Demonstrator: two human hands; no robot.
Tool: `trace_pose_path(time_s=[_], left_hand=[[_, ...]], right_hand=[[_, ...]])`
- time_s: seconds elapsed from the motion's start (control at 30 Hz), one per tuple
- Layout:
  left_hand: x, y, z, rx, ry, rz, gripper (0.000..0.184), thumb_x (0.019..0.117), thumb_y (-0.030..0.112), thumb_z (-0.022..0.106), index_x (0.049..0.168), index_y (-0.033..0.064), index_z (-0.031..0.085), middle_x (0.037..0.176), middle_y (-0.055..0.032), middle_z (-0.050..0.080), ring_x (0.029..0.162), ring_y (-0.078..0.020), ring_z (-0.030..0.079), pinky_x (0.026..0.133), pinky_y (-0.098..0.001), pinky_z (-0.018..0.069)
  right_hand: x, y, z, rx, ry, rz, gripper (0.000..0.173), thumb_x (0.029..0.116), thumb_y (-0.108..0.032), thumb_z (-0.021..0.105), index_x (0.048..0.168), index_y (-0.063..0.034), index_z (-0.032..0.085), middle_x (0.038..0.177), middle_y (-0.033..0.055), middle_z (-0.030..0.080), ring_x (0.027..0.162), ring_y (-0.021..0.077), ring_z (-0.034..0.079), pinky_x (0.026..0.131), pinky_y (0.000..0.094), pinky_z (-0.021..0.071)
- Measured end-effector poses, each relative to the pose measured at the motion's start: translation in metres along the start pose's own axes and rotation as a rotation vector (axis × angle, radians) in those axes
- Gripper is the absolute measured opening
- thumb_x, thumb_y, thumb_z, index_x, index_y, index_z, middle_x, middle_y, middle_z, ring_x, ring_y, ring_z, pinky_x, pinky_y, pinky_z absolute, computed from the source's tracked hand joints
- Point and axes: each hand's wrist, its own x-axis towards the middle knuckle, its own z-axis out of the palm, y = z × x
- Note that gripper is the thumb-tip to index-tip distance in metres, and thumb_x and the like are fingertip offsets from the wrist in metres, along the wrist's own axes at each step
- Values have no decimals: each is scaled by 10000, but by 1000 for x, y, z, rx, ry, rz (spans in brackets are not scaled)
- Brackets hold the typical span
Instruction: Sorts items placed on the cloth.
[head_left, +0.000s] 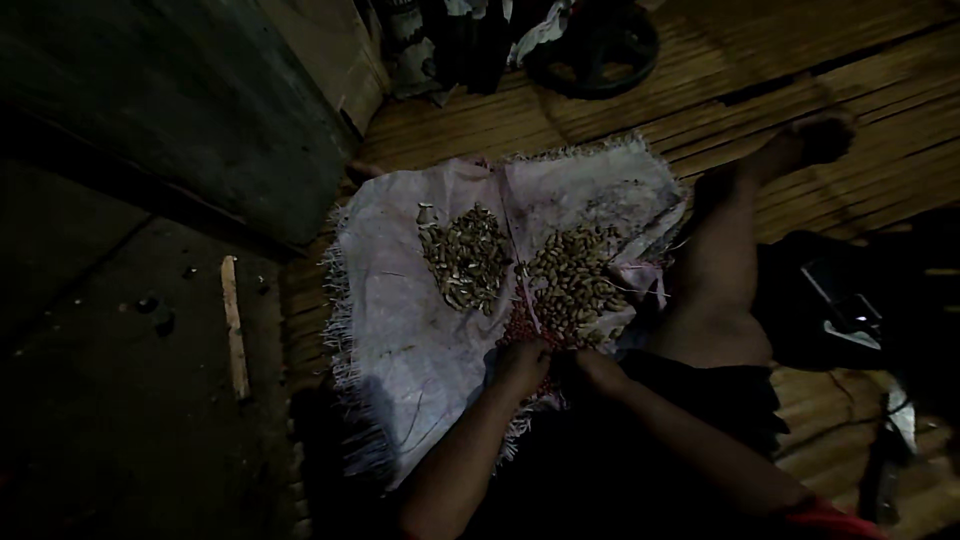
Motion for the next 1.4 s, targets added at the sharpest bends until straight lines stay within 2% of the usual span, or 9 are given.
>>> trace_pose_path(time_s=[0.13,0.27,0.37,0.47,0.6,0.8,0.93,1.2,1.4], left_hand=[[0,0,9,126,-11,23,371,1046,275,500,1380,173,624,1300,-107,676,1231,-301,632,1056,-567,489],[-4,10,10,281,-34,-19,349,1044,279,513,1334,137,645,1216,-161,695,1175,-364,650,1006,-600,502],[-6,14,14,363,-21,-36,334,1027,254,532,1313,129,651,1192,-171,699,1155,-384,652,995,-603,505],[-6,15,18,405,-3,-34,308,1027,223,527,1284,115,660,1156,-178,704,1114,-392,665,959,-604,523],[-5,18,19,447,-3,-57,291,1012,201,546,1264,107,659,1134,-181,707,1091,-399,671,939,-612,525],[-7,17,21,467,-15,-75,292,1000,174,552,1261,112,666,1154,-177,705,1114,-395,664,959,-609,517],[-10,21,19,464,-1,-98,315,991,170,567,1289,95,639,1128,-199,705,1065,-420,677,907,-631,535],[-11,21,18,479,-48,-128,328,980,150,588,1298,97,644,1185,-203,692,1116,-425,659,936,-642,517],[-12,15,8,397,-49,-175,365,1048,297,495,1357,146,618,1220,-171,691,1146,-389,660,945,-627,525]], right_hand=[[3,13,-9,464,164,52,307,1034,-353,560,1187,-144,724,1096,74,729,1022,210,694,932,489,564],[-7,18,-22,1033,369,69,301,1090,-205,456,1070,-7,681,865,34,667,734,99,619,687,304,554],[-17,16,-30,1421,342,32,269,1083,-197,374,982,-58,582,659,4,526,500,113,497,457,284,469],[-20,20,-31,1650,229,-13,285,1072,-210,299,944,-96,527,612,-8,459,459,122,463,427,284,450],[-15,26,-28,1658,210,-41,303,1078,-225,296,908,-100,514,609,-5,460,459,126,466,438,288,461],[-15,17,-26,1161,328,90,273,1085,-210,469,1020,-33,666,747,11,624,589,98,569,532,278,508],[-12,17,-25,1163,303,37,261,1069,-199,506,959,-27,669,762,21,652,653,108,609,616,300,543],[-9,18,-25,1124,313,57,246,1068,-187,515,947,-35,665,763,-1,647,657,80,603,625,275,539],[-6,21,-25,1064,311,64,268,1071,-221,514,965,-34,674,799,8,643,699,86,600,669,297,537]])
